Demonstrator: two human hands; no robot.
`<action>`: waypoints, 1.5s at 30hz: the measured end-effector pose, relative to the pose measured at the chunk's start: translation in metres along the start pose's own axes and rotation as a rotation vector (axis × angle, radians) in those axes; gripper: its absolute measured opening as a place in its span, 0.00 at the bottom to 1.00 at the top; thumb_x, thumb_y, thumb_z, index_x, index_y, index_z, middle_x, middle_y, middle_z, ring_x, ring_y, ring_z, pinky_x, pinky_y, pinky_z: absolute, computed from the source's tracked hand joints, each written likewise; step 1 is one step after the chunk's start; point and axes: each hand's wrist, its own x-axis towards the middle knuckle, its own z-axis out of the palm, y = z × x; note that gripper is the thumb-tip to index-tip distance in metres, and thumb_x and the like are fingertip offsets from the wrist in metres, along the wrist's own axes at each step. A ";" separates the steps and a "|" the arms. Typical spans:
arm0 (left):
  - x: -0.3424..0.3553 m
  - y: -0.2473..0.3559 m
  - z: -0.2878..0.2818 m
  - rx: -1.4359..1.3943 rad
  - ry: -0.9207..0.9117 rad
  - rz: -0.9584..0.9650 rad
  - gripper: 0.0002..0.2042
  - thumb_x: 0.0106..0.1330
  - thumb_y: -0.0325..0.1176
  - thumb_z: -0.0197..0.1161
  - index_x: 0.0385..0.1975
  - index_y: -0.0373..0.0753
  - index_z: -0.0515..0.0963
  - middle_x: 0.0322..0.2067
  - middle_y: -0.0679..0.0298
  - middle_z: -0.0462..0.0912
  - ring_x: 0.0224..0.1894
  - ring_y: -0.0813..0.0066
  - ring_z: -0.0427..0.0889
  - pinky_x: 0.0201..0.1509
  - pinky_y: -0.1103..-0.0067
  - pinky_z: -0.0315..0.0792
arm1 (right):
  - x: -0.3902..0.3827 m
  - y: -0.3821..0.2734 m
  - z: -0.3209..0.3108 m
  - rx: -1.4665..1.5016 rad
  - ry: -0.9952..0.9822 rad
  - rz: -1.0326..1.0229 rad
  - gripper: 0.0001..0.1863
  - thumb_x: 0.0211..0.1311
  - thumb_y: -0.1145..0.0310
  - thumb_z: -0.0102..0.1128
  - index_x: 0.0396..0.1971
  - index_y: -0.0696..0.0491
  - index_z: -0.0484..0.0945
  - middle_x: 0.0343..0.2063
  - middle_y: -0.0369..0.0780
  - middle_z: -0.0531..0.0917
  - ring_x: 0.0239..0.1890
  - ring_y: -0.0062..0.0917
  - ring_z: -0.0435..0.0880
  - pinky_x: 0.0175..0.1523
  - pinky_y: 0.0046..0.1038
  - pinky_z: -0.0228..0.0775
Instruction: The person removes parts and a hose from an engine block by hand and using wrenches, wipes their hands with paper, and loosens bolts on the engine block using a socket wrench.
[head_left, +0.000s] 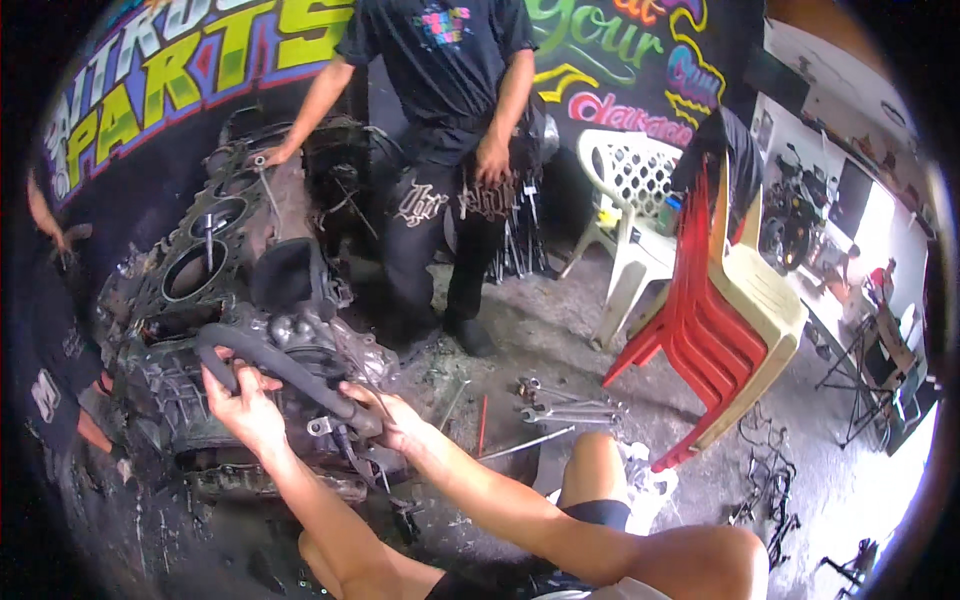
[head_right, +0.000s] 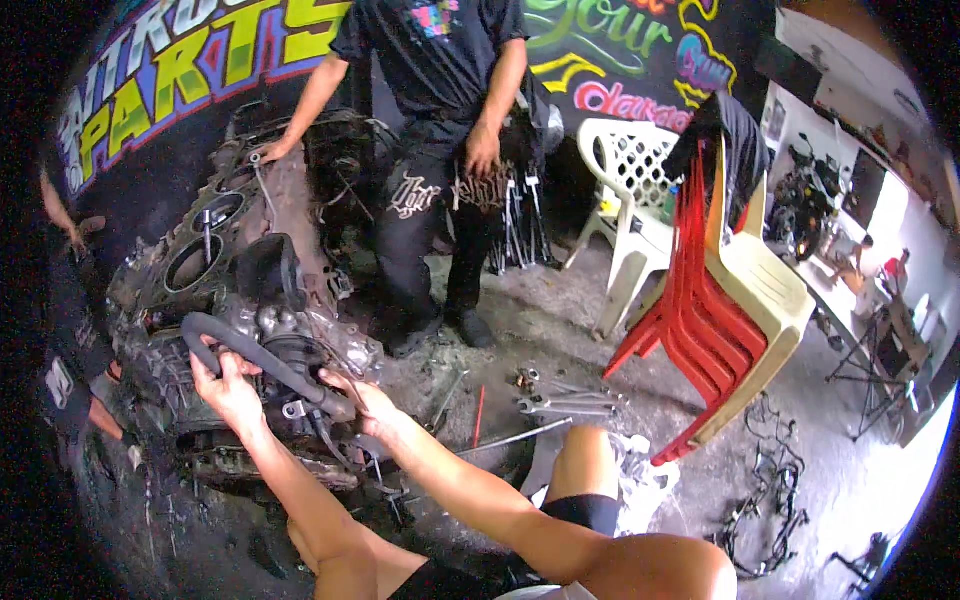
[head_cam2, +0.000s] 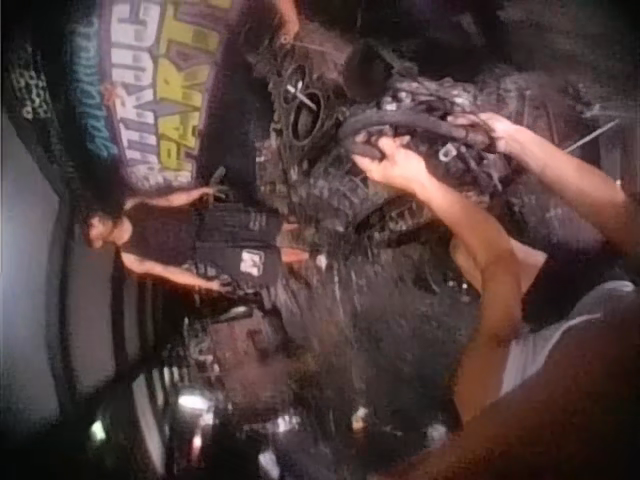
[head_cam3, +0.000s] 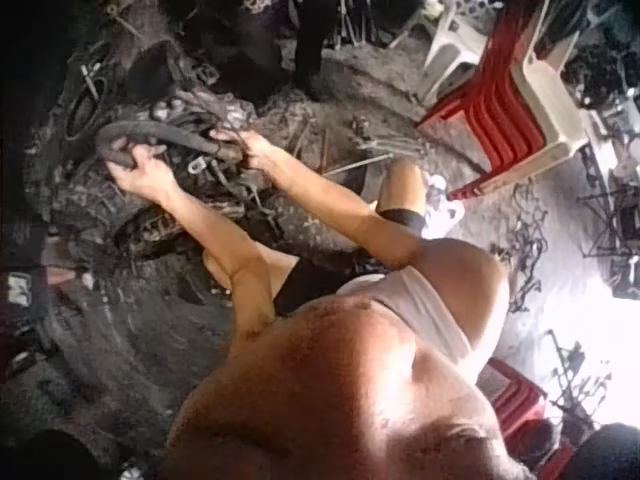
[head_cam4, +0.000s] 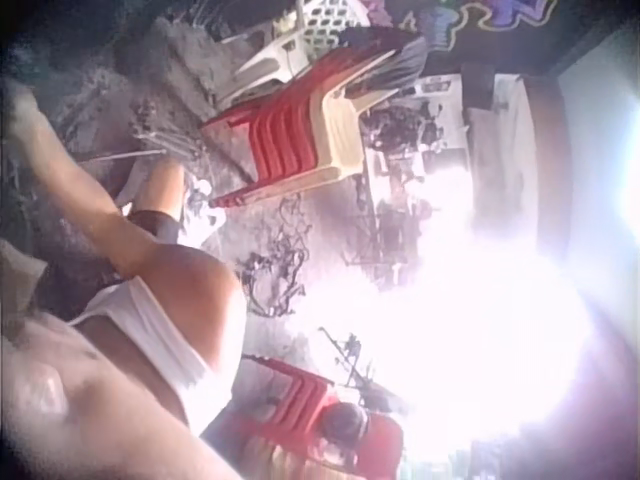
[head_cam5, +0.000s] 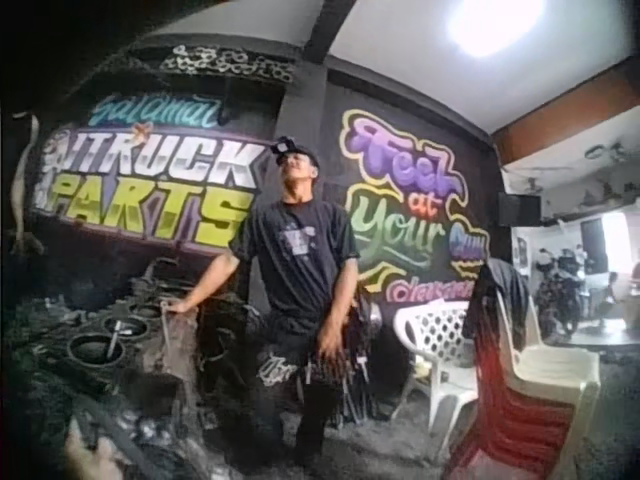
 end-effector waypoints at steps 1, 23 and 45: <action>-0.003 0.000 0.016 -0.030 -0.026 0.004 0.11 0.61 0.21 0.47 0.43 0.33 0.68 0.17 0.70 0.65 0.16 0.83 0.65 0.20 0.83 0.69 | 0.033 0.005 -0.046 0.045 -0.354 -0.071 0.21 0.62 0.57 0.54 0.52 0.44 0.62 0.48 0.37 0.62 0.45 0.22 0.66 0.46 0.30 0.58; 0.002 0.001 -0.005 -0.043 0.003 -0.025 0.10 0.56 0.19 0.48 0.38 0.32 0.70 0.30 0.62 0.75 0.15 0.81 0.72 0.17 0.82 0.72 | -0.001 -0.003 -0.004 -0.043 -0.153 0.028 0.18 0.52 0.54 0.66 0.41 0.44 0.74 0.31 0.30 0.79 0.31 0.20 0.76 0.35 0.27 0.69; 0.004 0.004 0.001 0.000 -0.027 -0.023 0.11 0.57 0.19 0.50 0.39 0.34 0.71 0.21 0.69 0.69 0.15 0.84 0.68 0.19 0.82 0.72 | -0.017 -0.017 0.000 -0.145 -0.028 -0.030 0.21 0.58 0.51 0.58 0.44 0.50 0.72 0.33 0.35 0.80 0.29 0.21 0.78 0.30 0.21 0.71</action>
